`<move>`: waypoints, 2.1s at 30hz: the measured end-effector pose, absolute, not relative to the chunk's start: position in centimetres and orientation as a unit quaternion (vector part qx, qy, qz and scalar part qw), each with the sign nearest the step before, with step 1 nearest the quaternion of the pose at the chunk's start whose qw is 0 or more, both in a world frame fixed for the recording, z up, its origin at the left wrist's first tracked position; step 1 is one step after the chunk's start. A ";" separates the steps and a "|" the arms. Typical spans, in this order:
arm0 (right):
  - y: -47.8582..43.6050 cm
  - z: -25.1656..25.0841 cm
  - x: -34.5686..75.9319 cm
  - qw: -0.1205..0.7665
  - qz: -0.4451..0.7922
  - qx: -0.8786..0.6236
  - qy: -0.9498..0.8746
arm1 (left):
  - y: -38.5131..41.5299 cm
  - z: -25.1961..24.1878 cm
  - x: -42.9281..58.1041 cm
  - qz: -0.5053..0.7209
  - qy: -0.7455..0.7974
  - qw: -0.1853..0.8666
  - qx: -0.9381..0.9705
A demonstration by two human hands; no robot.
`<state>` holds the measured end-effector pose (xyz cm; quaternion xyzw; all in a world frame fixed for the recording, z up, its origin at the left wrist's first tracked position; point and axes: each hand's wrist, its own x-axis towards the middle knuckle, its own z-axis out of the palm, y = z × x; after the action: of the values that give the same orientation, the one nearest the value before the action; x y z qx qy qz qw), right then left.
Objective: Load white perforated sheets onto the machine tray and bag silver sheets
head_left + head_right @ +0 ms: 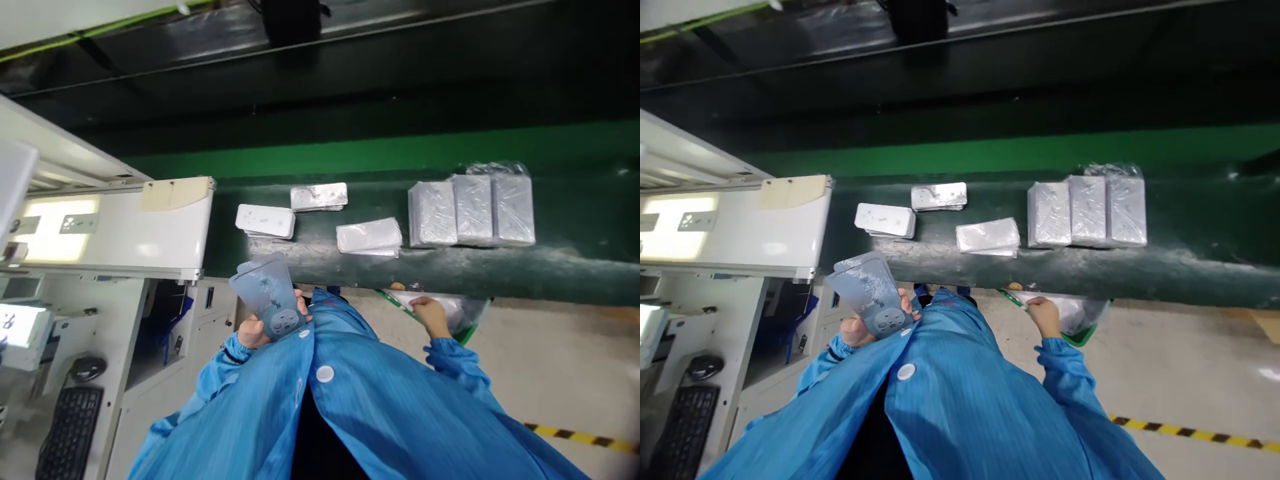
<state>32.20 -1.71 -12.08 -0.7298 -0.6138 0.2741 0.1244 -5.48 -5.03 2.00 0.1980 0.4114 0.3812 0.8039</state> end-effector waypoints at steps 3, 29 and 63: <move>1.5 -10.0 25.7 0.118 0.295 -0.628 -0.710 | -5.4 1.9 -7.3 0.451 0.361 0.793 0.194; 15.9 -8.8 -0.2 0.090 0.024 -0.310 -0.946 | -7.4 -0.3 -23.7 0.575 0.309 0.731 0.200; 15.8 -6.2 -28.6 0.111 0.171 -0.142 -0.969 | -9.3 -2.9 -30.2 0.647 0.311 0.683 0.131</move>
<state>-28.57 15.79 -6.24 -0.1423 -0.9686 0.1707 0.1113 -30.19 -9.30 -2.88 0.1308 0.3114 0.6474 0.6832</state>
